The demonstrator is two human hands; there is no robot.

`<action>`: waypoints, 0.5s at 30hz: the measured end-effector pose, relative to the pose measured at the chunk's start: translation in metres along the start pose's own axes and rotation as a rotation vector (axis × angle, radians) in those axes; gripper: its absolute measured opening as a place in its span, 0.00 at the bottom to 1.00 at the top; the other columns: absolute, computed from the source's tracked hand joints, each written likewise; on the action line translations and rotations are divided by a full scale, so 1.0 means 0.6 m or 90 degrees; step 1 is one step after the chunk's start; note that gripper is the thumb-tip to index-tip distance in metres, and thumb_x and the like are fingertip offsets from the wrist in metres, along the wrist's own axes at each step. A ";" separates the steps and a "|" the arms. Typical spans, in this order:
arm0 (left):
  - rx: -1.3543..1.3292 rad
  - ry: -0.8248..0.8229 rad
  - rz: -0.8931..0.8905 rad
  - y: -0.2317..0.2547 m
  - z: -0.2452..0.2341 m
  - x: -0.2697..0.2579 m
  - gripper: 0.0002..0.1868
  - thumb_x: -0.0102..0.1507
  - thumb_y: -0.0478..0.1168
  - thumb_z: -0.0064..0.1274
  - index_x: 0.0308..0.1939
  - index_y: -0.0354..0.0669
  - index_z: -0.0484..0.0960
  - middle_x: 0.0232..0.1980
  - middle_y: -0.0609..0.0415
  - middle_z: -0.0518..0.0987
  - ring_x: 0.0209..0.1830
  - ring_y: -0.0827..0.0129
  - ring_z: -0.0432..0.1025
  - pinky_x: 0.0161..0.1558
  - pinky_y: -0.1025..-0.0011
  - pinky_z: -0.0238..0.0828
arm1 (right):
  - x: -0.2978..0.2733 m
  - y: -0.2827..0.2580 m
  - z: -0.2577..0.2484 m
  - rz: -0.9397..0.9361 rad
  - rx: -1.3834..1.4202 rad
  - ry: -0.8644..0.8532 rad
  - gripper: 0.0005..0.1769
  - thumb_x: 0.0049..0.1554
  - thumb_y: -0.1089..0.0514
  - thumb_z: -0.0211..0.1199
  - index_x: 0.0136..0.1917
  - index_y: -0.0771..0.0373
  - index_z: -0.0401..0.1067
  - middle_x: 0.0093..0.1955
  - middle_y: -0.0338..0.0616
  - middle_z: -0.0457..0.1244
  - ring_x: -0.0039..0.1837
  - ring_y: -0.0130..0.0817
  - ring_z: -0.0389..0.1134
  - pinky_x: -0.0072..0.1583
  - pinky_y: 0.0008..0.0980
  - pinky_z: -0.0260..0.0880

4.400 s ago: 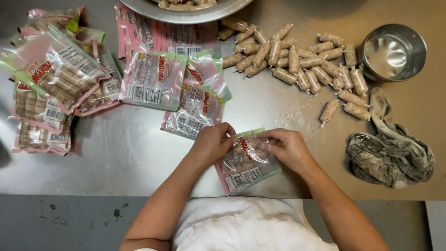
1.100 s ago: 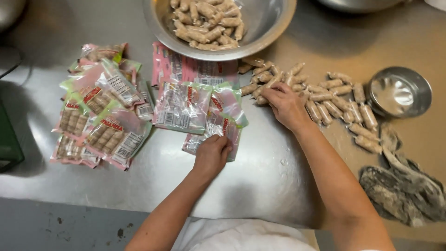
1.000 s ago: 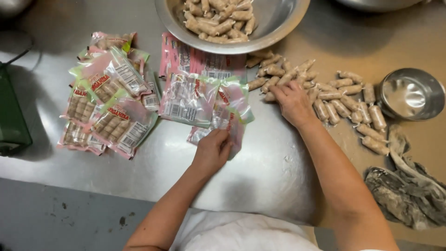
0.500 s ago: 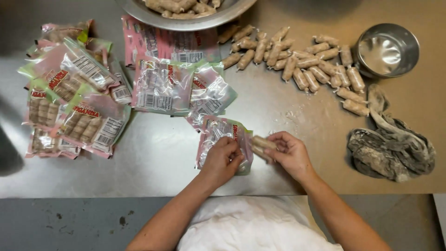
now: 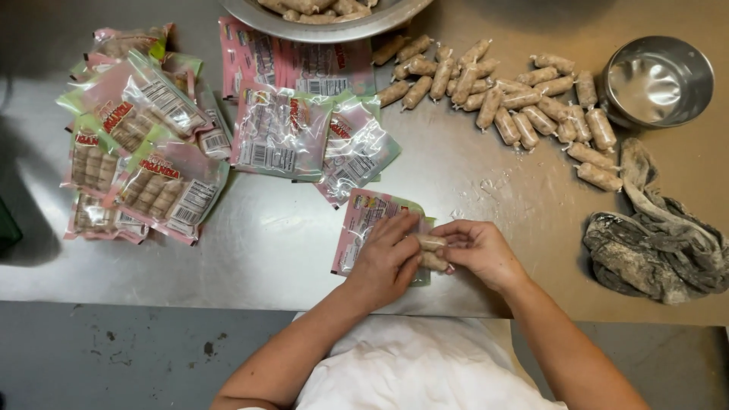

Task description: The person is manually filling plastic bags with small, individually wrapped sausages on a stainless steel table.

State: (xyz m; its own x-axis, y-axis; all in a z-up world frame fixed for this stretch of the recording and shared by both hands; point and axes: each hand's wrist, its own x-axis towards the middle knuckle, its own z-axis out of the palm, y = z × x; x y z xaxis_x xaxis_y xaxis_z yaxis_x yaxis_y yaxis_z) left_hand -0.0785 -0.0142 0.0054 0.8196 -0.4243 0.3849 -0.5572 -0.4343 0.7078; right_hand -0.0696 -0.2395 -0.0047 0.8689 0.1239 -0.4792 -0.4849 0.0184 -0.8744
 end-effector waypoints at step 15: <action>0.060 -0.221 -0.113 0.067 -0.087 0.102 0.06 0.66 0.31 0.50 0.37 0.35 0.82 0.46 0.36 0.84 0.56 0.39 0.75 0.68 0.40 0.58 | -0.007 0.026 0.051 -0.012 0.054 -0.185 0.14 0.48 0.76 0.71 0.49 0.69 0.83 0.39 0.50 0.73 0.40 0.36 0.74 0.44 0.38 0.77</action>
State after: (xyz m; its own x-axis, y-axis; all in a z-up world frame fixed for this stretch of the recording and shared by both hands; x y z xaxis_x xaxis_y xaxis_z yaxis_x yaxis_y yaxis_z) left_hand -0.0438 -0.0162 0.0879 0.8194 -0.5726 0.0270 -0.4342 -0.5893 0.6813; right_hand -0.0840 -0.2091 -0.0141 0.8187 0.4013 -0.4108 -0.4864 0.1044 -0.8675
